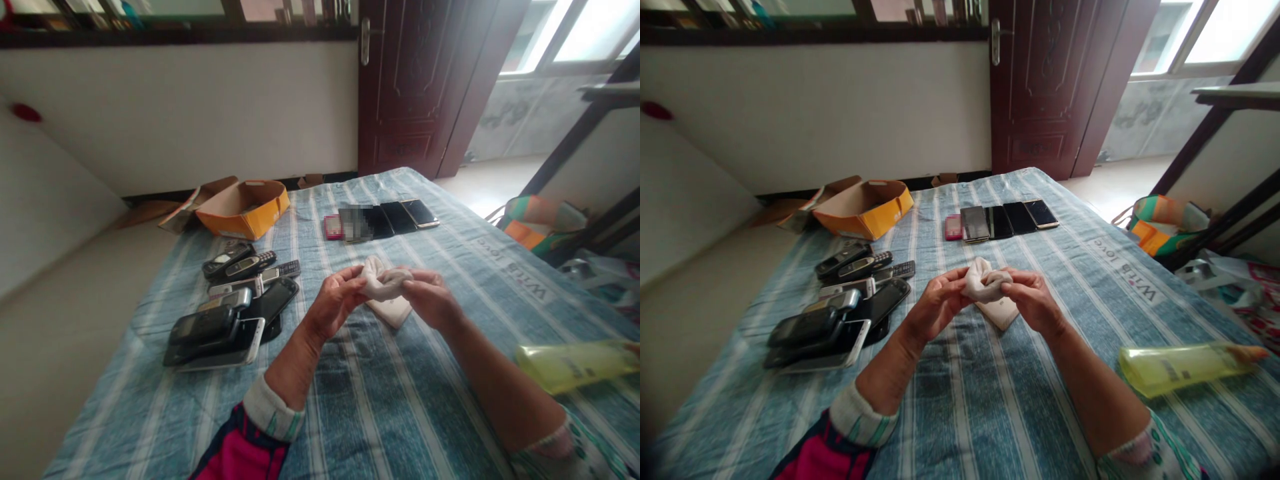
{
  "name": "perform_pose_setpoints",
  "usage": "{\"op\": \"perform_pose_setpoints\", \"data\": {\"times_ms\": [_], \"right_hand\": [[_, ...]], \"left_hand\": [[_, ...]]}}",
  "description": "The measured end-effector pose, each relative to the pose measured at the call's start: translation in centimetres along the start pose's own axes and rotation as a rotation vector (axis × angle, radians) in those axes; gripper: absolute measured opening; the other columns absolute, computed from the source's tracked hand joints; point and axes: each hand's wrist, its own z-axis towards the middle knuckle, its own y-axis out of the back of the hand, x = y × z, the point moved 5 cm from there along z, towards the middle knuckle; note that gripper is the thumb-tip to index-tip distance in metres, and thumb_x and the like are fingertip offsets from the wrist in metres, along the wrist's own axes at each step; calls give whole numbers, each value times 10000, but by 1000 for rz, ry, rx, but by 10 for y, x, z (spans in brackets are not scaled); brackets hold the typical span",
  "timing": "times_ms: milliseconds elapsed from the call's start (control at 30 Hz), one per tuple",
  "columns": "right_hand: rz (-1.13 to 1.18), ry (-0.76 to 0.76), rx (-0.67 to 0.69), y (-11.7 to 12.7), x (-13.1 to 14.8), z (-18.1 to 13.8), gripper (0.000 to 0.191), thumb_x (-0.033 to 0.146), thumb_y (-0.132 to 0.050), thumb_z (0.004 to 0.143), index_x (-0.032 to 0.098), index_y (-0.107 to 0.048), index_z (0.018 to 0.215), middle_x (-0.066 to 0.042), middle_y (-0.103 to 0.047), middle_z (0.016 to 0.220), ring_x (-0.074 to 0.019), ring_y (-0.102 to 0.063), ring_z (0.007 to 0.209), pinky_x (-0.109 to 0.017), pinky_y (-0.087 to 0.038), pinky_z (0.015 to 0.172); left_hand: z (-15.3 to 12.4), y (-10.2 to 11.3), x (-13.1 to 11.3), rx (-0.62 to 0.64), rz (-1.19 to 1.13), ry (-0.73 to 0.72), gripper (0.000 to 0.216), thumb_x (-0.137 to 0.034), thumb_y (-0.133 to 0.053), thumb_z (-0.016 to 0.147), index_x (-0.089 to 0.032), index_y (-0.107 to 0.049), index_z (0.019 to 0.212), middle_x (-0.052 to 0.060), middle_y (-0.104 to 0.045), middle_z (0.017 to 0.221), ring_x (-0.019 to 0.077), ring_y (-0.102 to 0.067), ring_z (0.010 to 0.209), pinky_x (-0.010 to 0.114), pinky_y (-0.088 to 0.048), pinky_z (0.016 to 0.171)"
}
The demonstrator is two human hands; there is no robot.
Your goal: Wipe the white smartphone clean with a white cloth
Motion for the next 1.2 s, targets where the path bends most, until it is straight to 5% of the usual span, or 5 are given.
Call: {"op": "perform_pose_setpoints", "data": {"times_ms": [200, 467, 667, 867, 1200], "right_hand": [[-119, -12, -36, 8, -3, 3, 101, 298, -711, 713, 208, -755, 729, -46, -688, 1038, -234, -597, 996, -377, -430, 915], [-241, -239, -273, 16, -11, 3, 241, 381, -756, 631, 173, -711, 742, -22, -669, 620, -148, -592, 567, -263, -446, 511], [-318, 59, -592, 20, 17, -5, 267, 346, -779, 632, 191, -690, 831, 2, -663, 621, -120, -563, 485, -255, -419, 452], [-280, -46, -344, -2, 2, -2, 389, 350, -808, 606, 189, -711, 947, -33, -708, 818, -134, -604, 584, -275, -477, 509], [-15, -259, -93, -9, -14, 0, 428, 354, -799, 637, 184, -722, 1022, -13, -689, 750, -84, -542, 539, -218, -438, 503]], "left_hand": [[6, 23, 9, -294, -112, -37, 264, -213, -838, 554, -118, -695, 755, 4, -677, 688, 88, -586, 590, 197, -476, 583], [6, 27, 7, -409, -55, -97, 233, -212, -800, 547, -130, -680, 729, -12, -671, 668, 93, -581, 581, 203, -471, 566], [2, 33, -1, -632, 330, -338, 130, -229, -705, 636, -153, -702, 742, -21, -681, 683, 104, -574, 619, 218, -456, 626], [1, 13, 4, -470, 225, -256, 170, -262, -725, 646, -148, -696, 768, -10, -672, 698, 104, -562, 602, 225, -450, 597], [2, 0, 19, -187, -52, 24, 305, -296, -792, 622, -143, -699, 869, 15, -670, 712, 109, -581, 568, 228, -479, 542]]}}
